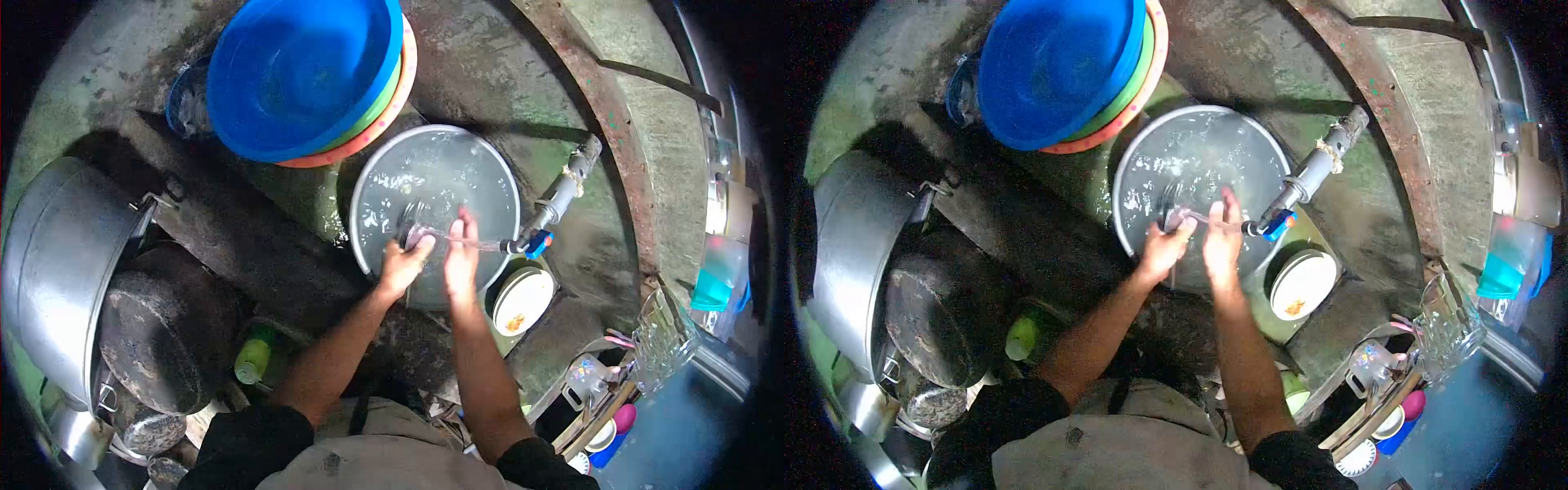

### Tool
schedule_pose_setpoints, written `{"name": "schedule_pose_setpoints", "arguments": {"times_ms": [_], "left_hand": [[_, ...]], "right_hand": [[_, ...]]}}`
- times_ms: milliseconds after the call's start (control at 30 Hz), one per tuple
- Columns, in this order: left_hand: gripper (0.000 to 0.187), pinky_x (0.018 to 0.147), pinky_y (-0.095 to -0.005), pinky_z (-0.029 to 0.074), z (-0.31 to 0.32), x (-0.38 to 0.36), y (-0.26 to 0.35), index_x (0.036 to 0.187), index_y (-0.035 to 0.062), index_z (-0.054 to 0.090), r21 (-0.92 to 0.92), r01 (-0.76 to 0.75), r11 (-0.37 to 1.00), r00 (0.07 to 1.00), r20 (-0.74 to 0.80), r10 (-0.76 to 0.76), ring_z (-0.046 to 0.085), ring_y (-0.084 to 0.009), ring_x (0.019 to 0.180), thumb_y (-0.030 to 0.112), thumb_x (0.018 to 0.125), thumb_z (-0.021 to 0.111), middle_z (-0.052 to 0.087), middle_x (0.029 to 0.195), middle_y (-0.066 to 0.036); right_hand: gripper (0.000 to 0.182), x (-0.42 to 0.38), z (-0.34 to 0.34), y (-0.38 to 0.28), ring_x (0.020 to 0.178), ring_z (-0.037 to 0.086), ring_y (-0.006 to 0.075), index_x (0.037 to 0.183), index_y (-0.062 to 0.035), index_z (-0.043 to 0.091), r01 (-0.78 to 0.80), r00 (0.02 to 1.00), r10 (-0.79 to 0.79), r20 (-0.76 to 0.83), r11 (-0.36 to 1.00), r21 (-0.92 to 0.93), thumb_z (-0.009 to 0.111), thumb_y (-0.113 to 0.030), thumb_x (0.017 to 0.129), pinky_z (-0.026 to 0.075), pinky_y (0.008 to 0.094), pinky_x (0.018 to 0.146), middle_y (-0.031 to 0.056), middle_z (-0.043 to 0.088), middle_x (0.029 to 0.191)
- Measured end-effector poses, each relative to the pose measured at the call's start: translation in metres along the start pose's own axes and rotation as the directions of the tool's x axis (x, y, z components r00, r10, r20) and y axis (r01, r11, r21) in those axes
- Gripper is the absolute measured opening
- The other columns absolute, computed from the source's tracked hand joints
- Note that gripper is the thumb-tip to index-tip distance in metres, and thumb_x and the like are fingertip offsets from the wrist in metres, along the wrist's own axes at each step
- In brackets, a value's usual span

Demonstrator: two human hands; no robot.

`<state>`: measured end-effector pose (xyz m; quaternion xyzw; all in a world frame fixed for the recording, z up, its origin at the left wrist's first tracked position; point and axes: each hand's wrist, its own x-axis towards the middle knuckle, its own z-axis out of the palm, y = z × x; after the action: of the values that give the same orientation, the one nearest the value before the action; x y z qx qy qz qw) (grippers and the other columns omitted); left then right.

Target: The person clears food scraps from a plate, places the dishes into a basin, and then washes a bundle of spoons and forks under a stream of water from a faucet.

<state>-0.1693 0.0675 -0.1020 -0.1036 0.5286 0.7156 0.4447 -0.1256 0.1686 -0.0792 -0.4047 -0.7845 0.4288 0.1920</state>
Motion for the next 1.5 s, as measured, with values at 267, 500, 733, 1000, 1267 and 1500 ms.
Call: {"name": "schedule_pose_setpoints", "arguments": {"times_ms": [267,500,733,1000,1267,1500], "left_hand": [[0.021,0.051,-0.0254,0.045,-0.017,0.033,-0.095,0.092,0.0042,0.063,0.115,0.314,0.942,0.936,0.127,-0.327,0.057,-0.0103,0.057,0.021,0.081,0.067,0.061,0.068,-0.002],[0.025,0.049,-0.0251,0.042,-0.013,0.008,-0.015,0.089,0.0109,0.061,-0.31,0.43,0.848,0.894,0.019,-0.447,0.052,-0.0119,0.058,0.036,0.086,0.066,0.05,0.069,0.002],[0.022,0.053,-0.0276,0.044,-0.03,-0.018,0.015,0.103,0.0111,0.062,-0.375,0.286,0.882,0.958,0.093,-0.271,0.05,-0.0094,0.064,0.028,0.089,0.063,0.055,0.081,0.002],[0.024,0.056,-0.0324,0.045,-0.034,-0.02,0.016,0.114,0.0114,0.055,-0.592,0.264,0.761,0.964,0.16,-0.21,0.049,-0.0118,0.062,0.017,0.091,0.058,0.056,0.085,-0.001],[0.027,0.061,-0.0347,0.049,-0.035,-0.018,0.006,0.117,0.0114,0.052,-0.608,0.205,0.767,0.978,0.167,-0.128,0.048,-0.0119,0.063,0.024,0.093,0.056,0.052,0.078,0.0],[0.027,0.059,-0.0267,0.045,-0.018,-0.016,0.011,0.118,0.0112,0.057,-0.406,0.112,0.907,0.992,0.106,-0.075,0.046,-0.0079,0.065,0.022,0.092,0.059,0.052,0.082,0.004]], "right_hand": [[0.04,0.035,-0.001,-0.03,0.086,0.062,0.0366,0.099,-0.0004,0.063,0.237,0.74,-0.041,0.672,0.95,-0.203,0.047,-0.037,0.094,0.049,0.0445,0.076,0.0224,0.062,0.097],[0.023,0.055,-0.009,0.119,0.068,0.063,0.0288,0.104,-0.0017,0.064,0.005,0.98,0.148,0.134,0.651,-0.759,0.054,-0.018,0.092,0.051,0.0328,0.068,0.0164,0.064,0.073],[0.023,0.081,0.083,0.153,0.071,0.064,0.0274,0.108,-0.0019,0.061,0.175,0.879,0.133,0.459,0.805,-0.567,0.055,-0.016,0.09,0.051,0.0324,0.068,0.0148,0.065,0.079],[0.025,-0.024,0.078,0.108,0.075,0.065,0.0258,0.111,-0.0021,0.058,0.172,0.516,0.077,0.853,0.966,-0.191,0.056,-0.014,0.089,0.051,0.032,0.068,0.0129,0.065,0.086],[0.027,-0.007,-0.005,0.055,0.078,0.065,0.0226,0.114,-0.0015,0.055,0.124,0.755,0.141,0.64,0.928,-0.351,0.056,-0.011,0.09,0.05,0.0308,0.068,0.0107,0.067,0.087],[0.009,-0.006,-0.039,-0.031,0.053,0.045,0.0052,0.096,-0.0027,0.054,-0.446,0.792,0.363,0.491,0.893,0.06,0.048,-0.009,0.096,0.036,0.0206,0.048,-0.0023,0.053,0.067]]}}
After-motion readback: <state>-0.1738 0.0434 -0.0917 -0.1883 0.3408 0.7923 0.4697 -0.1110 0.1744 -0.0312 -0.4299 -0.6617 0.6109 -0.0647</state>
